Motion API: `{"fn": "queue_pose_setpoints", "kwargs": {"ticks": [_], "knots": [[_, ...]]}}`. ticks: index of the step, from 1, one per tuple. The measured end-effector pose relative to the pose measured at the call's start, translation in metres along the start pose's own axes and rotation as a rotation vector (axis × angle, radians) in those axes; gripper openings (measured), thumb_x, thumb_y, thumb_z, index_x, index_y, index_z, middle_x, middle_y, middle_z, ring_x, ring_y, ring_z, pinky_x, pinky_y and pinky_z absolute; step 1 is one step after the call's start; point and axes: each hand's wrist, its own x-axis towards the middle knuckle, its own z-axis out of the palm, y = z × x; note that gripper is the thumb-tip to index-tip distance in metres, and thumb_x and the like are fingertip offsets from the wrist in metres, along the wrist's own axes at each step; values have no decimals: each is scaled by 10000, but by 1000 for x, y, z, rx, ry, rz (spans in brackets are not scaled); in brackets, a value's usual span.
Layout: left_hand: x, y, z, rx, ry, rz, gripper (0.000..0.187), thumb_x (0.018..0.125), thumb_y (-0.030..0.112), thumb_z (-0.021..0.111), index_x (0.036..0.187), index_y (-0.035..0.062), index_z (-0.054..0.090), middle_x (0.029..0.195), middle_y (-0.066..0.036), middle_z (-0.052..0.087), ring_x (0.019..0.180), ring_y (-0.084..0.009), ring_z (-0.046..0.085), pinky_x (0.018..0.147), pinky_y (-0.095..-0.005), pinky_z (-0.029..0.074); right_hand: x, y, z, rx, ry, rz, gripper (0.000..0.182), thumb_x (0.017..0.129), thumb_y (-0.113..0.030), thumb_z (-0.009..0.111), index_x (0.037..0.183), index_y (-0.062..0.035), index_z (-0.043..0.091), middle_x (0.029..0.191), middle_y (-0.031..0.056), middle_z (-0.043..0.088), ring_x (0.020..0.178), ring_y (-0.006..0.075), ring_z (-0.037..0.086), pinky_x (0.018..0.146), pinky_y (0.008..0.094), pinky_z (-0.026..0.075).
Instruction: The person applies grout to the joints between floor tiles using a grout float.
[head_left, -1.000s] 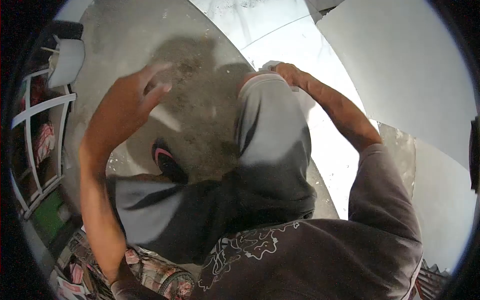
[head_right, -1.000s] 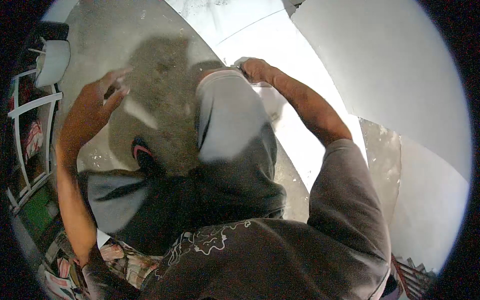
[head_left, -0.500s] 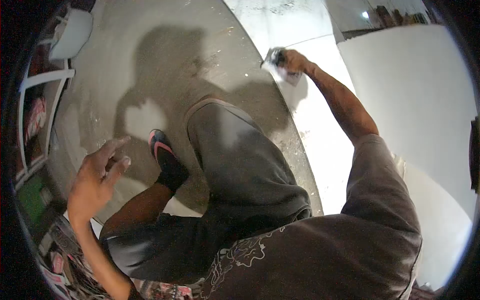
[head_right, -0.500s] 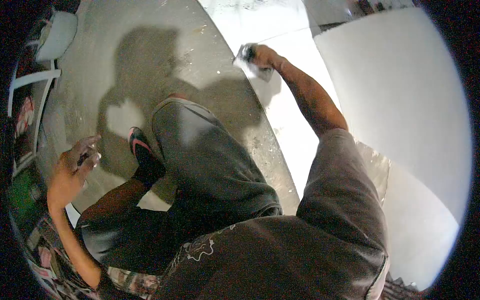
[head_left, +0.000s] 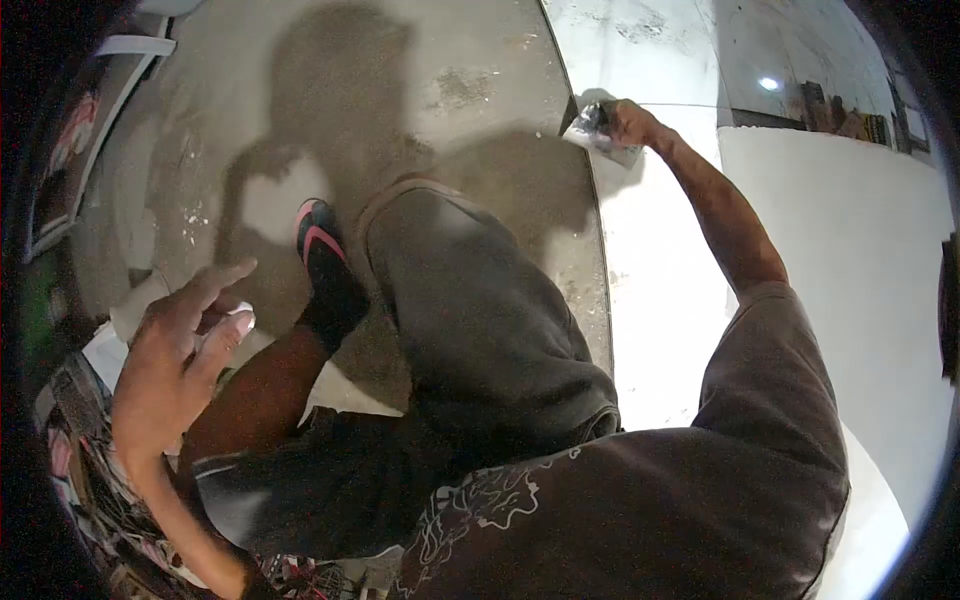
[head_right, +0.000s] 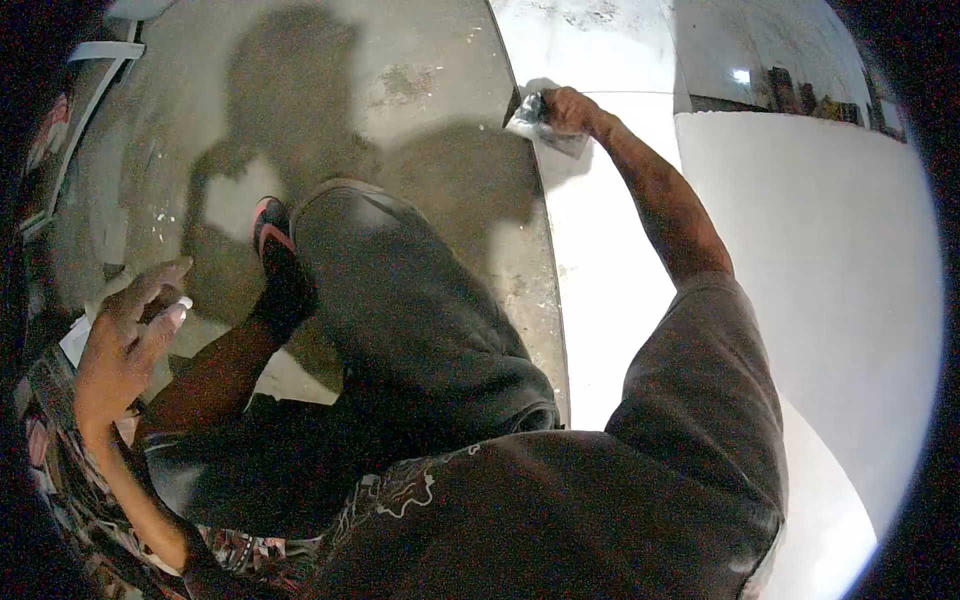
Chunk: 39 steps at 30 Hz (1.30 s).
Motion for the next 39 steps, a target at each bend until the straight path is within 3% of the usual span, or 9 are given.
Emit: {"fn": "queue_pose_setpoints", "kwargs": {"ticks": [4,6,10,14,20,24,26,35,39], "knots": [[6,-3,-1,3,33,14,398,914,191,605,1282,41,573,914,-160,654,803,-228,620,748,-349,480,-9,38,16,7,74,236,321,779,-283,765,997,-67,672,941,48,689,791,153,620,765,317,531],[10,3,-2,-8,15,23,403,911,197,601,1277,30,572,885,-163,651,773,-215,613,725,-350,476,-6,99,38,336,-32,182,301,789,-255,758,1005,-65,669,943,34,688,793,141,619,752,301,535],[18,12,-9,25,-75,57,420,946,297,570,1283,46,572,895,-137,644,800,-187,602,787,-332,478,-23,57,28,91,-24,54,258,806,-154,732,1001,-10,645,852,30,676,742,138,604,652,310,510],[19,4,-8,51,-63,99,412,945,285,573,1277,42,575,888,-144,653,733,-196,593,723,-345,473,-27,10,12,55,9,155,327,813,-222,706,1027,13,629,843,176,668,729,276,637,694,388,514],[22,-1,-6,50,-21,157,423,946,284,567,1298,50,551,781,-132,615,659,-196,558,648,-347,454,-17,36,29,81,182,43,457,675,-226,745,1091,-94,610,854,139,684,789,325,665,702,403,541],[27,3,-11,127,-63,165,435,943,296,566,1306,57,546,772,-131,610,661,-193,562,646,-342,457,-13,25,-18,-17,227,172,258,699,-258,741,902,-102,710,865,143,692,765,309,670,689,382,536],[29,2,-8,128,-61,176,435,942,300,565,1304,59,550,778,-132,613,662,-194,567,649,-337,461,-9,69,21,152,236,-45,185,798,-236,697,766,-55,671,730,73,661,656,247,636,619,354,510],[30,11,-13,75,-44,162,407,905,219,585,1248,2,568,789,-183,640,687,-249,603,675,-362,472,-13,41,43,176,102,127,465,737,-319,749,1090,-51,610,863,155,685,768,295,666,713,423,527],[30,7,-8,92,-38,198,403,917,235,584,1248,6,570,795,-181,642,692,-247,603,679,-366,471,-27,-23,-8,-14,61,365,390,766,-274,752,1051,-32,638,887,165,688,794,295,663,726,411,527]]}}
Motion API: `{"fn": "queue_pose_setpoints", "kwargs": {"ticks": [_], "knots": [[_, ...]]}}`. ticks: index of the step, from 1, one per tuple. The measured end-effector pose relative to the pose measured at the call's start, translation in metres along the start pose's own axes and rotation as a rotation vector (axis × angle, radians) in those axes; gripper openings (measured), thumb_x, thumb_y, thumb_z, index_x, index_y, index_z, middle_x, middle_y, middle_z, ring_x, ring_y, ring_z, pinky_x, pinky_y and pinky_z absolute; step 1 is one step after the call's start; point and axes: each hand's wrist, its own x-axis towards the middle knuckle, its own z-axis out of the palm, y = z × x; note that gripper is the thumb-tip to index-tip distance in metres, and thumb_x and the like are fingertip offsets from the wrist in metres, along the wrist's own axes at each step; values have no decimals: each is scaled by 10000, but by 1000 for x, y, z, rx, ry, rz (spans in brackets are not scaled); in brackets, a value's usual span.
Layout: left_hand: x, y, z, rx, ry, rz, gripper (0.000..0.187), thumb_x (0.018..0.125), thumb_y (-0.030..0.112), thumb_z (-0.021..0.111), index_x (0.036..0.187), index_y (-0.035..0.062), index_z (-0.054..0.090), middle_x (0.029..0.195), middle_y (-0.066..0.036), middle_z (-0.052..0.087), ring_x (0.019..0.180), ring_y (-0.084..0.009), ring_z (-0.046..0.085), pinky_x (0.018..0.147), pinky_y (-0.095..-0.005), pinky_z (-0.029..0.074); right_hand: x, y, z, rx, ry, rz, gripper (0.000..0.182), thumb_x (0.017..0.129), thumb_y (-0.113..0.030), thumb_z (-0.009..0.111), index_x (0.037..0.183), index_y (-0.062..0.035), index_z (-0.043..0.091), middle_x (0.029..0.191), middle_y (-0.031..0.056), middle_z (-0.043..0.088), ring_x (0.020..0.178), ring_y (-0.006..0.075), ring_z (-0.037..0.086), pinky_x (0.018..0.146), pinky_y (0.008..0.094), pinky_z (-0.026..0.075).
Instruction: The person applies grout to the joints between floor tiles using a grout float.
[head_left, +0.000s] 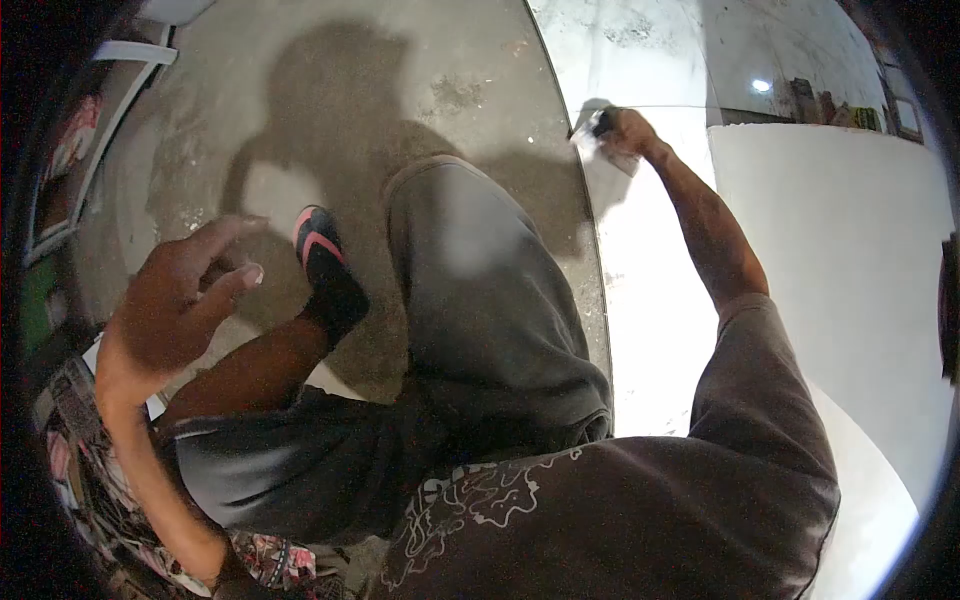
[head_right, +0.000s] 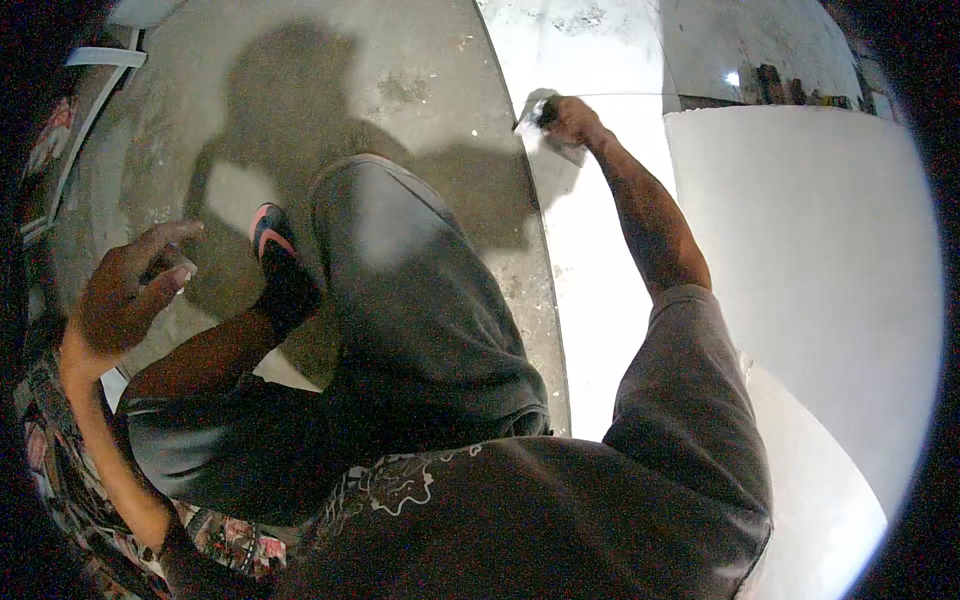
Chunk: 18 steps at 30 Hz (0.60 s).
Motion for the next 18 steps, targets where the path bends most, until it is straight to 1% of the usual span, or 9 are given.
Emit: {"fn": "queue_pose_setpoints", "kwargs": {"ticks": [1,2,5,7,9,11,13,15,18], "knots": [[-2,-2,0,-17,-7,-11,402,919,240,584,1247,7,571,797,-181,642,696,-250,605,680,-367,472,-1,-3,-4,61,-23,76,376,767,-266,755,1036,-30,639,875,162,686,793,292,661,728,409,526],[-3,-1,0,-31,-21,-51,403,920,244,584,1245,6,571,801,-186,641,704,-254,609,691,-368,474,3,8,18,172,136,57,374,686,-278,764,989,-82,666,885,176,696,828,355,671,744,433,528],[0,5,-2,-39,-30,-69,402,920,247,585,1240,3,571,814,-199,638,728,-265,621,717,-369,481,8,26,26,56,92,-232,329,683,-277,769,944,-97,684,863,158,704,801,337,676,734,419,531],[1,0,2,-1,6,26,397,918,238,586,1237,2,571,820,-206,637,741,-270,631,727,-370,486,7,31,13,164,139,113,348,675,-261,768,942,-54,683,873,165,707,821,343,679,755,411,542],[-2,-2,2,44,10,44,398,916,232,587,1238,-1,568,829,-212,638,745,-267,638,732,-369,490,2,31,26,154,0,12,365,727,-262,768,1004,-48,664,888,100,706,798,230,671,780,368,546],[0,6,4,27,-47,-3,413,924,255,584,1258,14,563,896,-208,652,785,-264,647,755,-370,495,-7,14,48,-42,55,-179,371,721,-256,761,1014,-46,669,896,138,700,826,272,678,790,397,549],[2,17,-9,-19,-171,-146,440,943,306,578,1298,46,557,1020,-193,678,861,-260,659,798,-373,501,-4,12,37,-35,8,-57,349,725,-231,757,1005,-40,672,887,146,698,823,272,678,766,392,547],[4,8,-7,-18,-114,-101,440,941,311,579,1296,51,559,1050,-199,673,884,-277,664,814,-375,503,7,22,19,83,24,150,340,735,-265,737,971,-44,630,883,165,684,828,330,671,734,421,535],[0,7,-2,-21,-85,-110,452,937,329,580,1294,53,561,1056,-199,673,894,-294,665,819,-374,506,-13,17,37,106,82,19,298,757,-197,782,976,-29,667,856,120,701,808,248,671,724,376,536]]}}
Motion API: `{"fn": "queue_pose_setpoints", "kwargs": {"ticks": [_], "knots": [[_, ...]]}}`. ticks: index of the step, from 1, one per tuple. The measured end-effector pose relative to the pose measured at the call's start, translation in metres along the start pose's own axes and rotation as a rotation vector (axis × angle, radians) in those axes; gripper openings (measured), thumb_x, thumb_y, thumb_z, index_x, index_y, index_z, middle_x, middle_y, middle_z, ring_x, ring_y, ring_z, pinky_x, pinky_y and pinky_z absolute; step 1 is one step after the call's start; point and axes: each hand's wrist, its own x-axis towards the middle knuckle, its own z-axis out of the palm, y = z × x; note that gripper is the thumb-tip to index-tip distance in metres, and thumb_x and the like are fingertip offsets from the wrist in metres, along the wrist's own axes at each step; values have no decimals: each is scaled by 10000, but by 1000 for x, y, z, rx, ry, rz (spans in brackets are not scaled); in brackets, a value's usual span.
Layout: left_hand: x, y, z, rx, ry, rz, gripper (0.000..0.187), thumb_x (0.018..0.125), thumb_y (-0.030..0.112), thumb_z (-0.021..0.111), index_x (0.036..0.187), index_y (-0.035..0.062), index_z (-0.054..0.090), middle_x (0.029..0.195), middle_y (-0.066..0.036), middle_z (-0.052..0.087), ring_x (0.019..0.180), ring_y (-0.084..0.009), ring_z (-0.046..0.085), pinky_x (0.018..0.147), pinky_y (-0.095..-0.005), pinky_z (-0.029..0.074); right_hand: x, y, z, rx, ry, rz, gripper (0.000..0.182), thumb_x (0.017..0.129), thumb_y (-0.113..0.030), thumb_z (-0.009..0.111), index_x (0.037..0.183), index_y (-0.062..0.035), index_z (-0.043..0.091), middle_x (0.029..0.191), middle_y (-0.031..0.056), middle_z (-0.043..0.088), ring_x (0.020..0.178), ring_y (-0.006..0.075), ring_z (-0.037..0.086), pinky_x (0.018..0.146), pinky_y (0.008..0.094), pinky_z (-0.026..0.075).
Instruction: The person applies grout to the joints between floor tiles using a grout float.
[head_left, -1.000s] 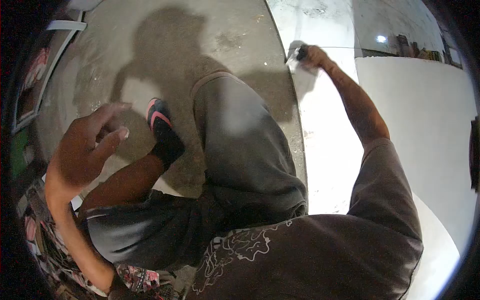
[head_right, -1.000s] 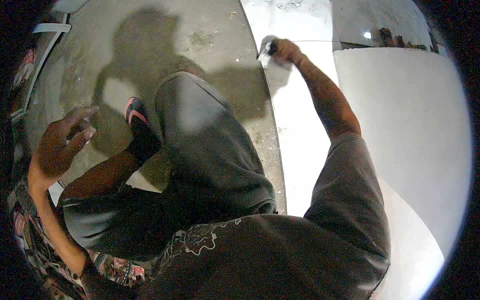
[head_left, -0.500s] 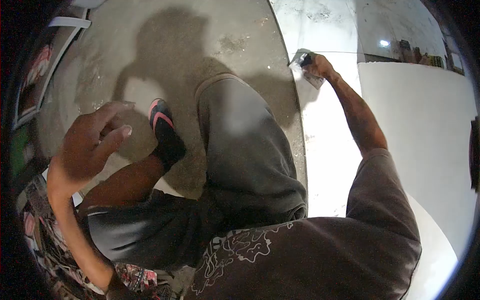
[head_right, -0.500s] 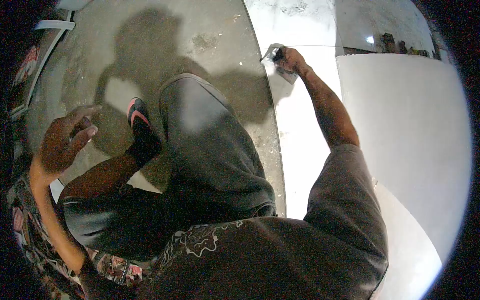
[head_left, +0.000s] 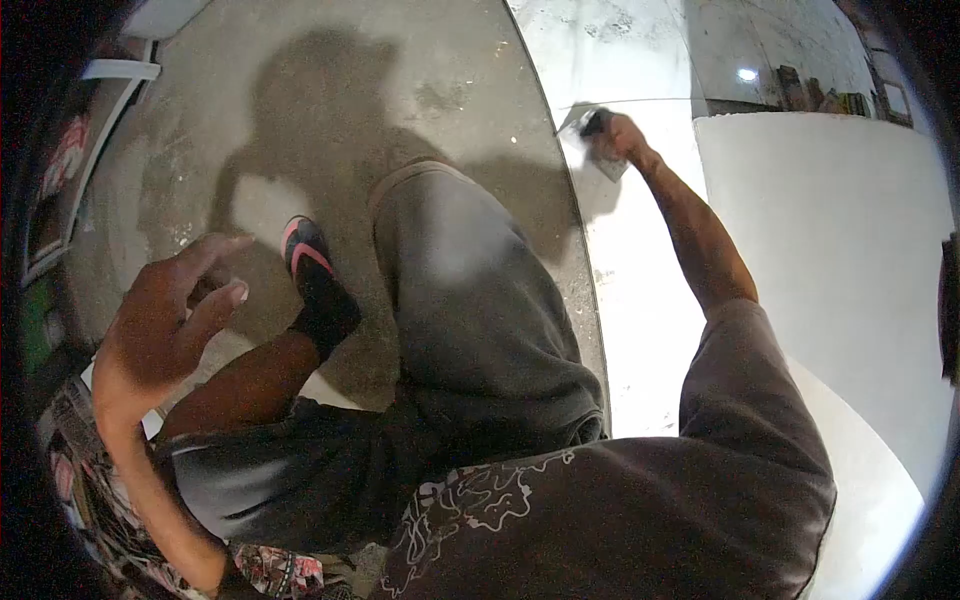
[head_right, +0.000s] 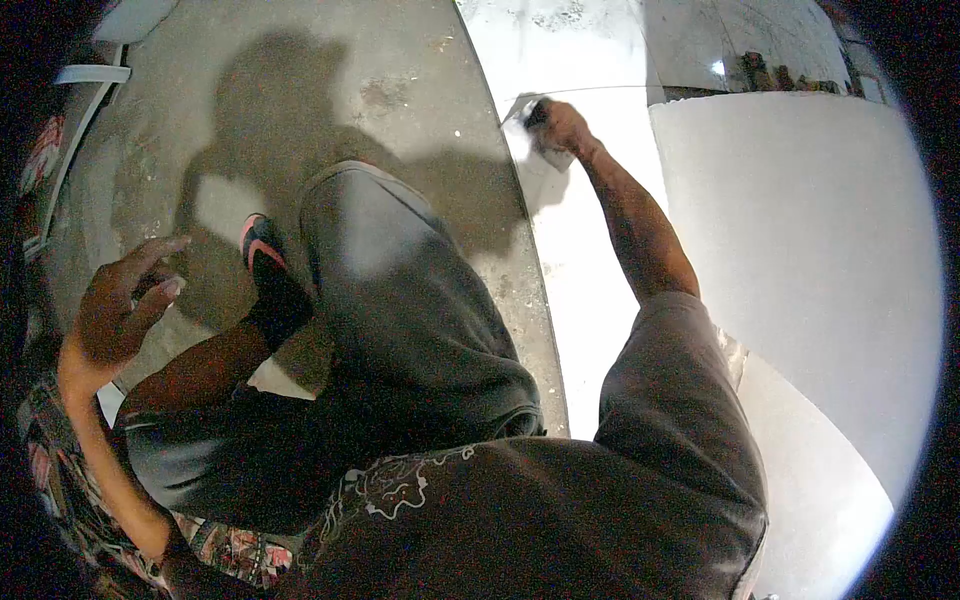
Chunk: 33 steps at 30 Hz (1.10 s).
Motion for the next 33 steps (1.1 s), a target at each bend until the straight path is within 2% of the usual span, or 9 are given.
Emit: {"fn": "queue_pose_setpoints", "kwargs": {"ticks": [6,7,11,15,19,24,27,28,33], "knots": [[3,2,-2,51,-57,1,474,935,355,569,1287,39,562,1038,-203,671,899,-295,659,830,-377,499,3,24,-41,27,-33,150,246,771,-226,775,892,-39,670,933,106,714,822,172,667,748,327,547],[3,-1,-1,60,-50,18,474,935,355,566,1286,37,563,1035,-205,671,901,-295,658,832,-380,497,15,49,-25,199,-83,211,295,697,-300,725,898,-87,686,822,132,702,788,277,685,776,386,558],[4,7,-6,-21,-73,-17,461,935,335,573,1283,32,564,1027,-205,669,882,-277,658,829,-372,493,11,72,66,112,-4,-51,352,676,-278,757,943,-70,663,1020,101,682,885,298,662,792,410,540],[3,2,-2,1,-34,34,422,944,280,571,1283,28,564,1065,-206,664,866,-267,664,826,-365,495,23,46,-1,76,20,-115,231,695,-277,781,783,-85,689,727,99,677,756,205,665,698,318,546],[1,10,-5,24,-81,-3,399,953,248,564,1287,32,562,1116,-214,661,893,-277,671,848,-378,499,-20,-13,4,-273,-25,-96,293,770,-235,750,987,-58,665,867,87,710,772,197,677,723,353,548],[3,-6,2,73,-20,72,420,949,275,565,1289,28,562,1018,-205,672,869,-280,661,822,-375,496,7,21,-6,120,-81,47,418,738,-242,700,1131,-112,639,955,163,688,921,347,672,814,439,550],[1,-3,2,16,-16,80,432,946,293,568,1284,25,566,965,-191,668,828,-271,646,791,-371,491,-17,-2,28,-53,82,-204,307,722,-271,715,962,-81,693,842,168,694,825,331,689,746,445,549],[1,-1,1,-13,-20,82,437,944,300,570,1283,24,567,950,-186,667,813,-266,640,780,-370,489,-28,-22,13,-242,27,-205,423,765,-265,765,1100,-47,627,914,135,700,827,247,680,804,381,554],[4,0,-1,23,-45,6,460,939,331,576,1280,22,570,923,-176,667,768,-240,622,745,-364,481,-10,-6,6,21,-87,-47,373,748,-249,730,1049,-48,639,895,138,696,841,263,679,787,411,547]]}}
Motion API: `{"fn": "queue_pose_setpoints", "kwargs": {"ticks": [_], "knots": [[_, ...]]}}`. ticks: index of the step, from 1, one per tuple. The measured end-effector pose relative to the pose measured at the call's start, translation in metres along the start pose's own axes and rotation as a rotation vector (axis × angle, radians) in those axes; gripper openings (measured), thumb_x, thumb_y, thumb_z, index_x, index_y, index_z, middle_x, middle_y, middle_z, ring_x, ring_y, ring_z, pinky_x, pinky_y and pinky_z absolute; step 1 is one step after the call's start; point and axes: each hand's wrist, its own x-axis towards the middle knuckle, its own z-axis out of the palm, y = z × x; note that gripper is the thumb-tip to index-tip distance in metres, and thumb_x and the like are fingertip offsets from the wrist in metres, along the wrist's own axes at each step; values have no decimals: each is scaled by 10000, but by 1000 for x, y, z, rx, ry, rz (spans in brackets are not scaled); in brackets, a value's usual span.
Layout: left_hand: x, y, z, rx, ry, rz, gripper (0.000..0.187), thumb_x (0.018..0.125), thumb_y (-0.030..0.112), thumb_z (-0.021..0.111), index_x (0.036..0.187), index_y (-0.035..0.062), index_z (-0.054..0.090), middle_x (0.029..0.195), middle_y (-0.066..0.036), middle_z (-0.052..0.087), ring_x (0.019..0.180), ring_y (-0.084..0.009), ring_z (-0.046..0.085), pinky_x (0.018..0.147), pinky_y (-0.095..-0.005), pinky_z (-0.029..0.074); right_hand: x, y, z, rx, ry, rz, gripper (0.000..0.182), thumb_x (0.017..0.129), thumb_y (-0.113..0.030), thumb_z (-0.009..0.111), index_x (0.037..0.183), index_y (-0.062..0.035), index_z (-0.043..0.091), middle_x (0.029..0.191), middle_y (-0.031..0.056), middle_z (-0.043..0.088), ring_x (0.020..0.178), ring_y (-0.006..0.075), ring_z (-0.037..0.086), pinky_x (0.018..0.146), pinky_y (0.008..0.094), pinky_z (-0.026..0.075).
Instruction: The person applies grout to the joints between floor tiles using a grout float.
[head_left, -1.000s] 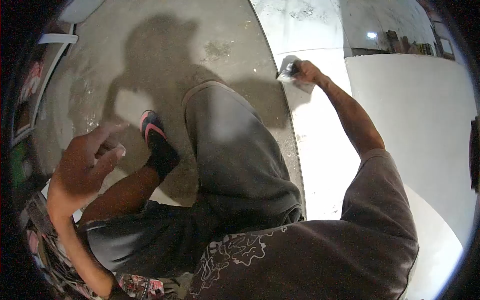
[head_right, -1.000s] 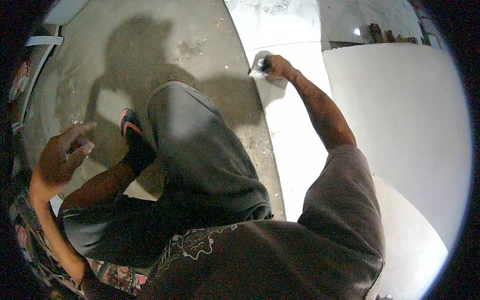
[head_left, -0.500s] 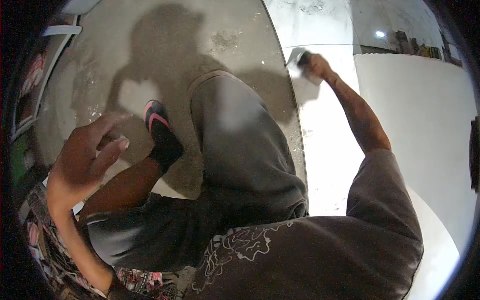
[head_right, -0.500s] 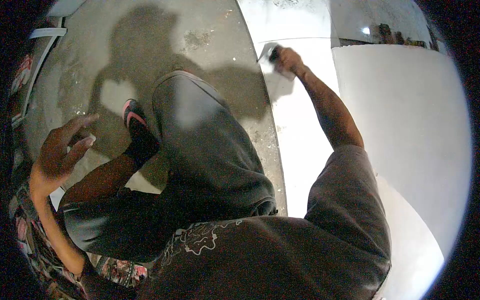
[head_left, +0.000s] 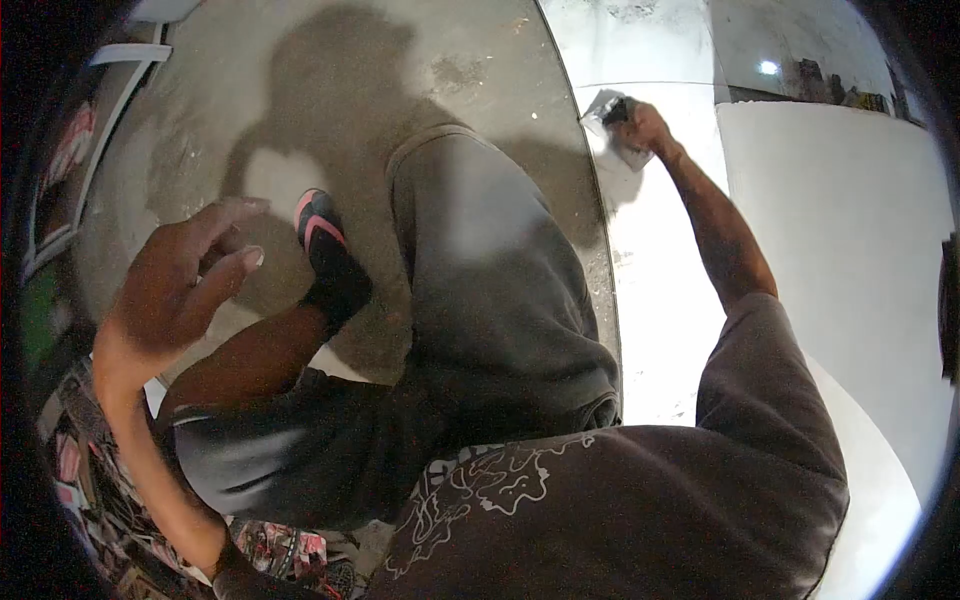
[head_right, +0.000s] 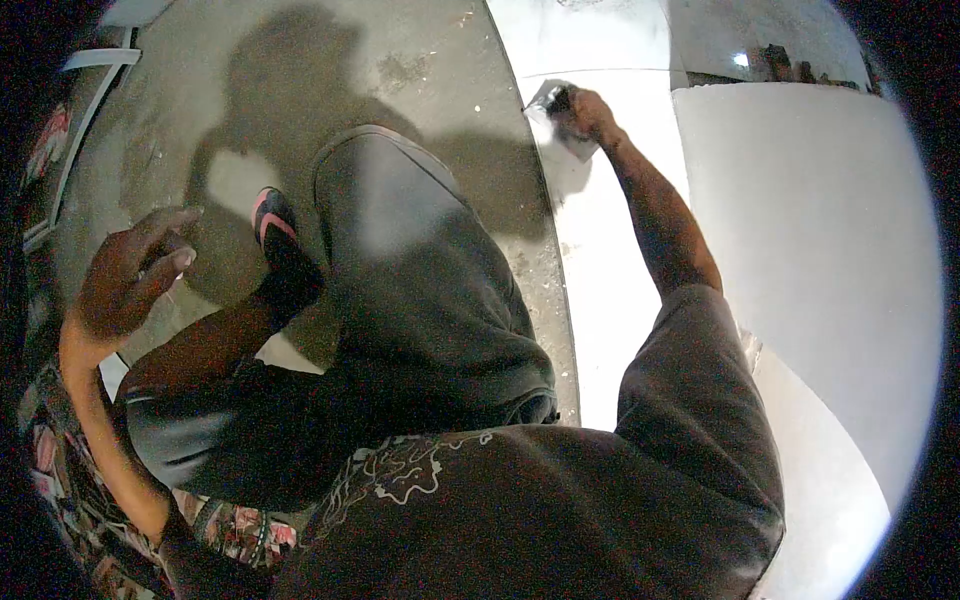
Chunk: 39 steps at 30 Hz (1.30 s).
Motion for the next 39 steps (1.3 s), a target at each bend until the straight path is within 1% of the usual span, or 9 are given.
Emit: {"fn": "queue_pose_setpoints", "kwargs": {"ticks": [3,8,18,20,22,24,26,32,39], "knots": [[2,2,-1,10,2,29,468,939,341,575,1281,21,569,911,-175,666,757,-236,617,735,-361,477,-22,-9,45,-81,174,-136,278,772,-311,704,931,-84,686,828,141,697,784,290,687,725,396,559],[4,-2,4,47,-2,45,474,939,344,576,1290,24,562,885,-169,664,762,-235,611,732,-362,474,-39,-29,-5,325,86,330,307,849,-138,706,1116,-8,632,988,142,710,865,222,691,799,359,571],[10,6,3,-1,-3,100,450,942,307,579,1295,30,560,857,-155,638,769,-220,604,742,-348,473,-66,58,73,253,120,-66,448,753,-404,751,1024,-59,659,888,183,699,824,296,690,774,400,544],[9,10,0,21,-17,93,449,939,306,581,1295,32,560,844,-151,632,757,-217,595,732,-344,471,-82,11,82,-85,204,21,426,749,-359,758,1021,-52,640,840,139,694,784,271,682,732,386,542],[10,17,-3,40,-53,48,450,938,305,581,1296,32,560,835,-146,628,744,-213,584,725,-340,469,-72,66,72,361,101,-269,345,807,-206,744,1110,-69,651,991,99,712,874,190,674,818,324,537],[13,2,4,15,-8,87,455,936,311,582,1295,32,561,829,-140,629,742,-209,585,719,-340,470,-80,37,24,400,290,108,332,723,-298,792,944,-82,672,827,129,715,706,235,688,658,368,547],[17,2,5,17,5,96,460,933,316,584,1297,37,561,833,-139,635,745,-205,592,713,-339,471,-85,55,40,43,7,354,337,785,-263,764,1050,-81,664,976,61,717,809,143,681,732,334,561],[19,8,2,48,-21,90,477,926,326,586,1310,47,555,887,-152,662,781,-196,621,724,-320,478,-120,32,77,47,109,-112,387,842,-228,725,1091,23,567,834,140,670,780,230,667,755,350,554],[23,15,1,102,-49,109,478,931,341,575,1322,67,548,887,-166,657,762,-214,627,709,-336,494,-144,6,102,-156,243,81,439,755,-310,739,1064,-31,598,820,198,686,762,329,690,664,434,556]]}}
